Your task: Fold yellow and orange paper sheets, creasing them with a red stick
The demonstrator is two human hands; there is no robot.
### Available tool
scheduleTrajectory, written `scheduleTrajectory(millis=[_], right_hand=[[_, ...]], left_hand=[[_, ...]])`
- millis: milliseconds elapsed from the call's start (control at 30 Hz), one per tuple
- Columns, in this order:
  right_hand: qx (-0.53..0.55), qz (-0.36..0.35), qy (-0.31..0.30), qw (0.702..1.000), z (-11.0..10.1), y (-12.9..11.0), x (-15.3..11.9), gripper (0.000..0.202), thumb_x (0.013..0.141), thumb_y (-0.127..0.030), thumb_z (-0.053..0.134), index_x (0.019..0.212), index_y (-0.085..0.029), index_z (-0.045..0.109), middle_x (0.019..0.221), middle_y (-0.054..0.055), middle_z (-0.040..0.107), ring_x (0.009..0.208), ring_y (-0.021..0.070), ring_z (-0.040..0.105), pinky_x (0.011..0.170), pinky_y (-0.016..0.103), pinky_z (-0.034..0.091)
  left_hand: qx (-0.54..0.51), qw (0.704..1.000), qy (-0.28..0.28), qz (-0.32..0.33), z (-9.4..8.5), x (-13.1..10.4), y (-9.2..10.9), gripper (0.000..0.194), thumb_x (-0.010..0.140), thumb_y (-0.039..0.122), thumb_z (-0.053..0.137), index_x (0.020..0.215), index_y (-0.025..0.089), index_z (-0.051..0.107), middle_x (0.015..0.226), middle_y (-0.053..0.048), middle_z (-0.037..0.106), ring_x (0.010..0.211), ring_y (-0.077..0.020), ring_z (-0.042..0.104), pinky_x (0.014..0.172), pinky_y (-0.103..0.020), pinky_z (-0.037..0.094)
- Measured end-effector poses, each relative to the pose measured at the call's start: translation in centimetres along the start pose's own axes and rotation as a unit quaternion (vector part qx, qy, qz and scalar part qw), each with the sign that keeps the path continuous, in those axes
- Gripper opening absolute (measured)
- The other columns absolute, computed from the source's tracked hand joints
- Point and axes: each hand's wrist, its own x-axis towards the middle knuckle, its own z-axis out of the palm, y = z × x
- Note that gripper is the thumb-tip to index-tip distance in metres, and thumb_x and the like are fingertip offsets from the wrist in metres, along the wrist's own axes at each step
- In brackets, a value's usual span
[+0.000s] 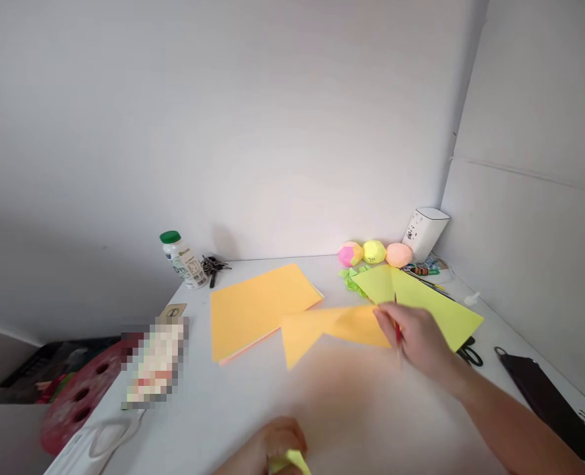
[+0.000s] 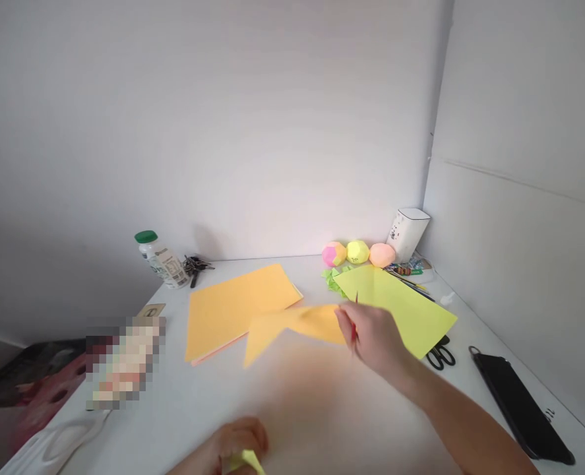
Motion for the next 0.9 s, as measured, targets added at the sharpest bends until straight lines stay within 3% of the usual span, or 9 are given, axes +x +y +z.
scheduleTrajectory(millis=[67,133,233,333,467,567,700,800,900], right_hand=[[-0.007,-0.053,0.052,0.997,-2.1,-1.4,4.1,0.038,0.092,-0.019,0.047,0.056,-0.020,0.033,0.046,-0.008,0.028,0.042,0.0069,0.027,0.045,0.021,0.023],[-0.029,-0.132,0.137,0.981,-2.7,-2.7,7.2,0.037,0.090,-0.012,0.047,0.056,-0.020,0.036,0.044,-0.008,0.028,0.043,0.0072,0.029,0.047,0.020,0.025],[-0.063,-0.233,0.138,0.961,0.9,-3.8,9.7,0.026,0.090,-0.007,0.044,0.068,-0.019,0.051,0.049,-0.006,0.042,0.054,0.0102,0.044,0.059,0.021,0.037],[-0.119,-0.267,0.073,0.954,8.3,-3.4,10.2,0.023,0.091,-0.004,0.040,0.084,-0.016,0.058,0.068,0.003,0.059,0.072,0.0142,0.056,0.065,0.024,0.043],[-0.148,-0.247,0.051,0.956,16.6,-2.2,10.6,0.019,0.090,-0.005,0.045,0.081,-0.015,0.058,0.066,0.004,0.061,0.067,0.0147,0.058,0.055,0.022,0.043],[-0.168,-0.196,0.065,0.964,18.0,-2.2,12.9,0.018,0.088,-0.004,0.045,0.082,-0.014,0.059,0.062,0.003,0.060,0.060,0.0148,0.057,0.051,0.023,0.043],[-0.175,-0.150,0.095,0.968,17.2,-3.0,16.3,0.027,0.094,-0.006,0.038,0.111,-0.014,0.057,0.096,0.010,0.067,0.092,0.0188,0.063,0.072,0.027,0.052],[-0.154,-0.229,0.101,0.956,18.1,-2.4,16.3,0.028,0.097,-0.010,0.039,0.116,-0.018,0.058,0.111,0.009,0.067,0.111,0.0184,0.059,0.087,0.029,0.051],[-0.152,-0.273,0.092,0.945,20.0,-0.9,14.5,0.026,0.096,-0.011,0.043,0.110,-0.018,0.063,0.112,0.009,0.069,0.112,0.0191,0.061,0.082,0.028,0.055]], left_hand=[[0.078,0.993,0.084,-0.028,-1.3,0.2,-0.2,0.024,0.091,0.039,0.047,0.083,0.022,0.062,0.096,-0.007,0.062,0.092,-0.0185,0.060,0.084,-0.029,0.050],[0.187,0.963,0.185,-0.061,-2.9,0.2,-1.8,0.021,0.090,0.034,0.045,0.091,0.023,0.063,0.104,-0.008,0.062,0.100,-0.0206,0.060,0.089,-0.033,0.049],[0.337,0.877,0.313,-0.137,-5.1,-0.1,-5.6,0.025,0.085,0.034,0.042,0.088,0.022,0.064,0.115,-0.010,0.060,0.113,-0.0274,0.055,0.095,-0.045,0.047],[0.359,0.856,0.329,-0.170,-5.8,-0.5,-8.8,0.027,0.084,0.033,0.039,0.088,0.020,0.063,0.121,-0.013,0.059,0.117,-0.0306,0.053,0.098,-0.051,0.043],[0.382,0.848,0.325,-0.169,-5.4,-0.6,-11.4,0.028,0.084,0.030,0.037,0.091,0.019,0.062,0.130,-0.013,0.056,0.131,-0.0337,0.041,0.105,-0.058,0.034],[0.415,0.843,0.319,-0.124,-5.6,-0.5,-12.7,0.026,0.085,0.032,0.039,0.084,0.019,0.061,0.136,-0.014,0.052,0.132,-0.0337,0.041,0.105,-0.056,0.035],[0.358,0.874,0.317,-0.088,-6.8,0.3,-12.5,0.024,0.083,0.037,0.042,0.076,0.020,0.058,0.135,-0.014,0.052,0.132,-0.0336,0.040,0.108,-0.054,0.032],[0.210,0.906,0.341,-0.136,-7.8,1.3,-10.8,0.024,0.076,0.041,0.051,0.063,0.021,0.054,0.113,-0.015,0.064,0.122,-0.0364,0.047,0.107,-0.056,0.030],[0.149,0.910,0.356,-0.149,-8.6,2.4,-9.5,0.027,0.070,0.045,0.056,0.058,0.022,0.053,0.083,-0.011,0.065,0.107,-0.0359,0.054,0.104,-0.055,0.033]])
